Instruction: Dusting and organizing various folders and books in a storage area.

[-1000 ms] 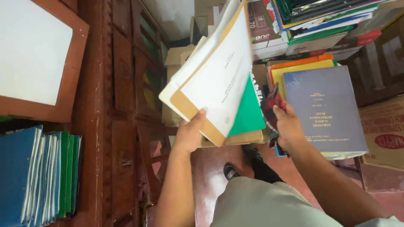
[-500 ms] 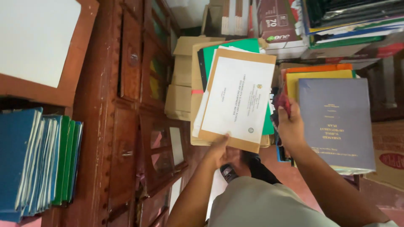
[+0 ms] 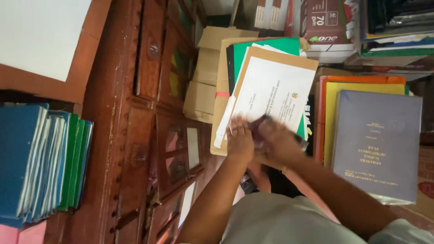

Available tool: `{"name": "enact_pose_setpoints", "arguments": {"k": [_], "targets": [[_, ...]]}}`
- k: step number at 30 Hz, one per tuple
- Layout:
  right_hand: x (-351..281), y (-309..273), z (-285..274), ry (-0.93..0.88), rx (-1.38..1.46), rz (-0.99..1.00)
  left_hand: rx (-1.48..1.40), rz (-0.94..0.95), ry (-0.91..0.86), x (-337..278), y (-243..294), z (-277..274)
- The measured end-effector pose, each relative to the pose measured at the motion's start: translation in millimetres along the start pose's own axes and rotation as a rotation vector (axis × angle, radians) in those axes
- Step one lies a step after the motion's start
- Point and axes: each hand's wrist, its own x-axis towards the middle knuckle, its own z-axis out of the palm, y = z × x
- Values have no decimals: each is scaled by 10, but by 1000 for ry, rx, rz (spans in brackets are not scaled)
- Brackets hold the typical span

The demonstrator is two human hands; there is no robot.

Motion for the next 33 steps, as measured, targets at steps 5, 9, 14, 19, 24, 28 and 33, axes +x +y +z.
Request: {"name": "enact_pose_setpoints", "arguments": {"k": [5, 9, 14, 19, 24, 28, 33], "targets": [[-277, 85, 474, 36, -103, -58, -76, 9, 28, 112, -54, 342], [-70, 487, 552, 81, -313, -85, 36, -46, 183, -79, 101, 180], [504, 1172, 521, -66, -282, 141, 11, -73, -91, 130, 34, 245], [939, 1663, 651, 3, -169, 250, 13, -87, -34, 188, -1, 431], [1214, 1411, 653, -118, -145, 396, 120, -156, -182, 124, 181, 85], [1123, 882, 1032, -217, -367, 165, 109, -183, -196, 338, 129, 507], [1093, 201, 746, -409, -17, 155, 163, -297, 89, 530, 144, 1148]]}}
